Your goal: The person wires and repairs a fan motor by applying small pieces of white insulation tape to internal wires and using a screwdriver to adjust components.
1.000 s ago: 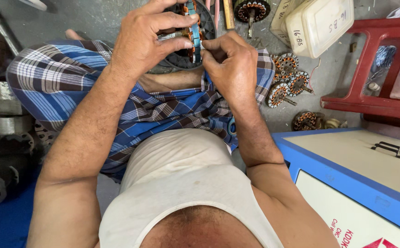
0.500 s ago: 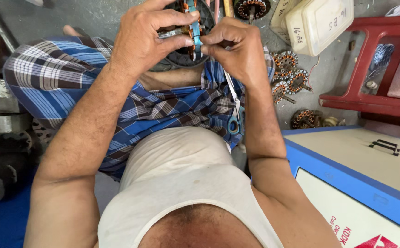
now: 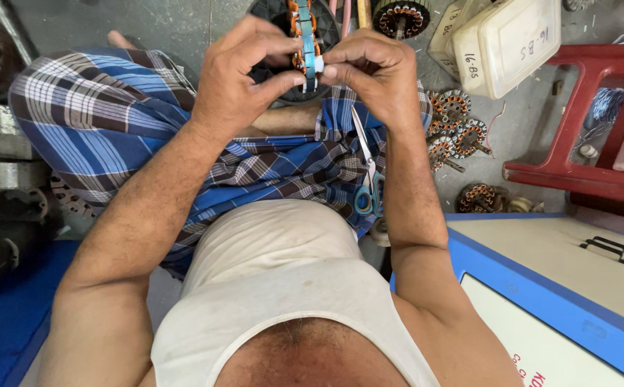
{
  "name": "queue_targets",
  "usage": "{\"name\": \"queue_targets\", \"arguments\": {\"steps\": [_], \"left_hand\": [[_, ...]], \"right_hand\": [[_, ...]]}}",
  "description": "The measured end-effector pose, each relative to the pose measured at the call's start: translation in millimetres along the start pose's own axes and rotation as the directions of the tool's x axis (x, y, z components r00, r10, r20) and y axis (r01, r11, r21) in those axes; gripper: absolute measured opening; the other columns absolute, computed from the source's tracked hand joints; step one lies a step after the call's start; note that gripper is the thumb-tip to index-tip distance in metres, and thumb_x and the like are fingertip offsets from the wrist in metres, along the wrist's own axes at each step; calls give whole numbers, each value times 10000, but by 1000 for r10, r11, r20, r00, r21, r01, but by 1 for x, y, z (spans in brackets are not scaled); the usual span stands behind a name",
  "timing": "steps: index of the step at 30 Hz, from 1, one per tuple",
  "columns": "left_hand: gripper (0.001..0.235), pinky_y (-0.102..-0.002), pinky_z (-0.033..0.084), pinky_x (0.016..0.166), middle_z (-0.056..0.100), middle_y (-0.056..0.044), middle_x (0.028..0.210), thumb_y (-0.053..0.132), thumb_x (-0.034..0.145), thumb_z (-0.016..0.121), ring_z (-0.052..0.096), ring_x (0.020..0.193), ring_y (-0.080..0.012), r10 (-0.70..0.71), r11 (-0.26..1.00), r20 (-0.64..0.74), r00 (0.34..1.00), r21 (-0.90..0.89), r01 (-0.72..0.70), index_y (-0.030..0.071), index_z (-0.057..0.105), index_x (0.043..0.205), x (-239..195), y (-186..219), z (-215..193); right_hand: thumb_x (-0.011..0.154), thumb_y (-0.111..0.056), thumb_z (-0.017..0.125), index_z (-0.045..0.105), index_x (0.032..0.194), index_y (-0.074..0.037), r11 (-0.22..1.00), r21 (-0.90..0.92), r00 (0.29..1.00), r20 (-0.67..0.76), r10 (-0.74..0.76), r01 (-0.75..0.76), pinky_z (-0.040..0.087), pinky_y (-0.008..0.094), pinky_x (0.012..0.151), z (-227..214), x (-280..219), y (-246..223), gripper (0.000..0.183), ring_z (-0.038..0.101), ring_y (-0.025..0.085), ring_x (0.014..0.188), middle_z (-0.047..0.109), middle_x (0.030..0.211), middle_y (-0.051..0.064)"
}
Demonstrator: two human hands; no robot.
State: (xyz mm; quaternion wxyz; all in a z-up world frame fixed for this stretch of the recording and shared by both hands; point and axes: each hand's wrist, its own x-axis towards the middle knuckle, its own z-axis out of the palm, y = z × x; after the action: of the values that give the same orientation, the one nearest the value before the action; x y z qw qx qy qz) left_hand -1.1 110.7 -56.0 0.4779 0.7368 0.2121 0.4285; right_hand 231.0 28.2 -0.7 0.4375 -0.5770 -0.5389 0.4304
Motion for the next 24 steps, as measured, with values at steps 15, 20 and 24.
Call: {"name": "queue_targets", "arguments": {"steps": [15,20,24], "left_hand": [[131,-224,640,720,779,-68,993,79,953,887,771,863,-120,-130,985,11,991,-115,130,45,791,1037,3,-7,6],[134,-227,654,754,782,-71,1012,71,952,889,780,899,-126,-136,983,11,991,-124,136,37,790,1037,2,-8,6],[142,-224,640,768,773,-76,1000,35,950,879,764,894,-122,-198,954,41,979,-222,203,20,784,1055,3,-10,4]], "right_hand": [[929,59,872,772,1002,-32,964,-175,975,132,-179,200,609,251,743,-5,14,4,153,726,121,887,741,977,73],[931,53,886,752,979,-19,895,-345,956,178,-234,283,580,255,722,-3,15,-8,160,722,112,874,737,957,67],[937,50,878,732,931,-9,885,-429,979,161,-122,181,534,256,648,0,14,-18,158,701,97,791,735,903,63]]}}
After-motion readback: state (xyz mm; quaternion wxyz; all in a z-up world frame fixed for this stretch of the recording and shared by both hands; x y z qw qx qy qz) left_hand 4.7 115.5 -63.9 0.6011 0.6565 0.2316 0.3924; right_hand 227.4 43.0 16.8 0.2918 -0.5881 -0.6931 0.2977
